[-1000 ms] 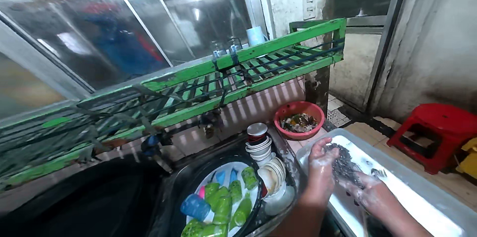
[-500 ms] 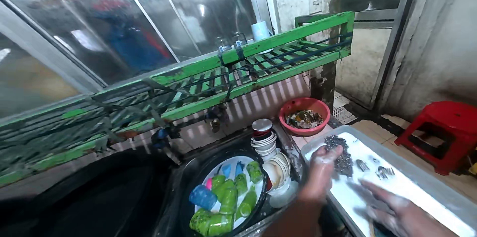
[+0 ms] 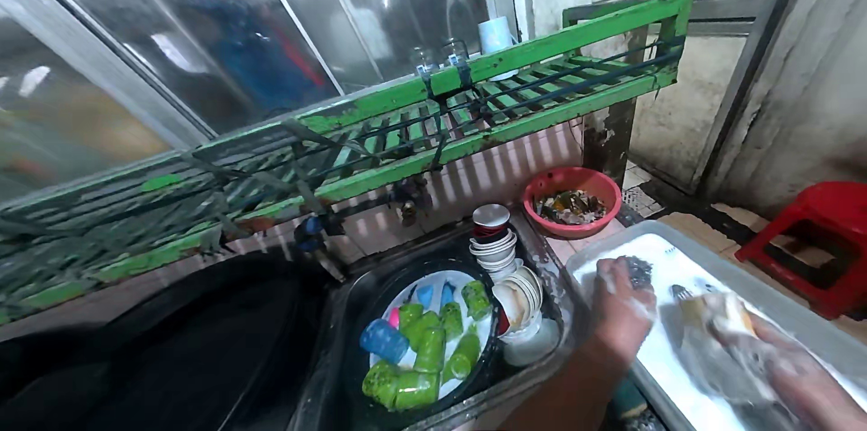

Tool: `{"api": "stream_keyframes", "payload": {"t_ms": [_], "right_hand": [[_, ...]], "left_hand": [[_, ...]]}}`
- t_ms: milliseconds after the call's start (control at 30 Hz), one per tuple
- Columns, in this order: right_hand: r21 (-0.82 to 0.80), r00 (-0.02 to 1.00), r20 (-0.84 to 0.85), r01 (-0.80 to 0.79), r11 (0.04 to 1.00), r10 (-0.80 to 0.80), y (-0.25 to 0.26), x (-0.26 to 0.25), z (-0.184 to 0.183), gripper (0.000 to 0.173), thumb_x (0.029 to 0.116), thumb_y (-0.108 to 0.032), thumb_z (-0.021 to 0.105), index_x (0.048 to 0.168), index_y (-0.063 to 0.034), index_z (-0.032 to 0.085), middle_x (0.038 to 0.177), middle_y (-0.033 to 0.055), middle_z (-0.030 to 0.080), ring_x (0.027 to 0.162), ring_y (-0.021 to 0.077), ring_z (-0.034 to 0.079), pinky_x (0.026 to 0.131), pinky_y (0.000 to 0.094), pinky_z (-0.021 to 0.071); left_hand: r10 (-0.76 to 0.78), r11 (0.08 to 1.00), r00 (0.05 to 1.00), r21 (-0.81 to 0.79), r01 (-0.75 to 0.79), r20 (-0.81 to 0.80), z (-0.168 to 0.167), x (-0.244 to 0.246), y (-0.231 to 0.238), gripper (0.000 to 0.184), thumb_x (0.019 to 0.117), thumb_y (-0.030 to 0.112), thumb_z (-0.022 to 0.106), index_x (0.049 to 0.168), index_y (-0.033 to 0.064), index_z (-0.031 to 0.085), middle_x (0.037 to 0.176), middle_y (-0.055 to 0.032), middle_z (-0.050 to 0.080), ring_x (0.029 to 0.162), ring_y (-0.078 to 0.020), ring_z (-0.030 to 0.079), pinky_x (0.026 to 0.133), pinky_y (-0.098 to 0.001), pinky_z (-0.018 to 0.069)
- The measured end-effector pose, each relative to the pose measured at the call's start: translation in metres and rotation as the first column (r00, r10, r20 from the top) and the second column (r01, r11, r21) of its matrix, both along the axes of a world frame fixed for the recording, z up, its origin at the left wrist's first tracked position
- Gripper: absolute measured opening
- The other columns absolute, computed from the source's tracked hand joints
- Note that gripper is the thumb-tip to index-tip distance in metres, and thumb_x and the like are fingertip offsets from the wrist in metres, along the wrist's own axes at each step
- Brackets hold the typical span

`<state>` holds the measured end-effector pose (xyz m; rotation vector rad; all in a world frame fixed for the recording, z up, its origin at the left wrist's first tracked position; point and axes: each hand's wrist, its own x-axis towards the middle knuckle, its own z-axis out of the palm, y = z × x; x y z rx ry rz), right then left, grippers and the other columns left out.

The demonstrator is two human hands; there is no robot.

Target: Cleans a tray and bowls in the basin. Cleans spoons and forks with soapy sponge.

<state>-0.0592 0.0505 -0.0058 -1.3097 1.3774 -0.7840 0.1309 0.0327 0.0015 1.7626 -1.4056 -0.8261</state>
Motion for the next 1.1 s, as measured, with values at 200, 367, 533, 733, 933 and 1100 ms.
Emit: {"api": "stream_keyframes", "payload": {"t_ms": [200,367,533,733,933,1100], "right_hand": [[0.07,0.887,0.354,0.292,0.954,-0.297,-0.012,0.052,-0.004,0.039,0.1111,-0.021,0.034,0.139,-0.0004,0.051,0.115,0.0078,0.065,0.098,0.0087,0.065,0.086,0.0298,0.056],[0.227,0.769,0.582,0.157,0.961,-0.264,-0.007,0.054,0.005,0.035,0.1117,-0.028,0.034,0.125,-0.0079,0.059,0.1,0.0036,0.071,0.089,0.0121,0.07,0.077,0.0353,0.0615],[-0.111,0.873,0.434,0.296,0.949,-0.222,-0.002,0.073,-0.01,0.036,0.1087,-0.013,0.028,0.126,0.0047,0.054,0.103,0.0015,0.065,0.094,0.0015,0.064,0.085,0.0214,0.0543],[0.015,0.879,0.366,0.324,0.946,-0.307,-0.002,0.067,-0.009,0.038,0.1057,-0.017,0.043,0.139,0.0003,0.048,0.105,0.0032,0.066,0.087,0.0037,0.066,0.077,0.0241,0.0576],[0.207,0.731,0.618,0.206,0.956,-0.291,-0.008,0.067,0.012,0.042,0.1125,-0.035,0.03,0.133,-0.0087,0.055,0.11,0.0037,0.07,0.098,0.0102,0.069,0.083,0.0323,0.0595],[0.229,0.803,0.583,-0.017,0.973,-0.123,-0.006,0.056,0.015,0.036,0.1111,-0.026,0.036,0.142,-0.0119,0.049,0.116,-0.0005,0.068,0.103,0.0045,0.066,0.087,0.0247,0.0561]], "left_hand": [[-0.362,0.922,0.921,-0.093,0.377,0.142,0.035,-0.019,0.022,0.045,0.1107,0.02,0.04,0.145,-0.0066,0.053,0.155,-0.026,0.046,0.149,-0.037,0.038,0.124,-0.0471,0.0271],[-0.221,0.956,0.948,-0.139,0.256,0.228,0.026,0.002,0.003,0.032,0.1038,0.029,0.053,0.117,0.0093,0.075,0.138,-0.0107,0.062,0.131,-0.0293,0.054,0.111,-0.0465,0.0428],[-0.171,0.867,0.984,-0.466,0.173,0.048,-0.012,-0.028,0.022,0.029,0.099,0.023,0.063,0.114,-0.0012,0.07,0.135,-0.0234,0.062,0.128,-0.0375,0.057,0.109,-0.0485,0.0459],[-0.197,0.953,0.94,-0.278,0.118,-0.278,0.016,-0.013,0.016,0.028,0.1021,0.006,0.056,0.126,-0.0074,0.062,0.131,-0.025,0.062,0.126,-0.0293,0.058,0.11,-0.0395,0.0456],[-0.13,0.922,0.968,-0.386,0.039,-0.214,0.009,-0.027,0.004,0.026,0.1029,0.006,0.053,0.117,-0.0022,0.073,0.126,-0.0215,0.065,0.123,-0.028,0.06,0.108,-0.0379,0.0466],[-0.016,0.925,0.966,-0.37,-0.083,-0.258,-0.013,-0.05,0.0,0.044,0.1092,0.021,0.034,0.124,0.0036,0.071,0.14,-0.02,0.06,0.142,-0.0373,0.044,0.121,-0.055,0.0285]]}}
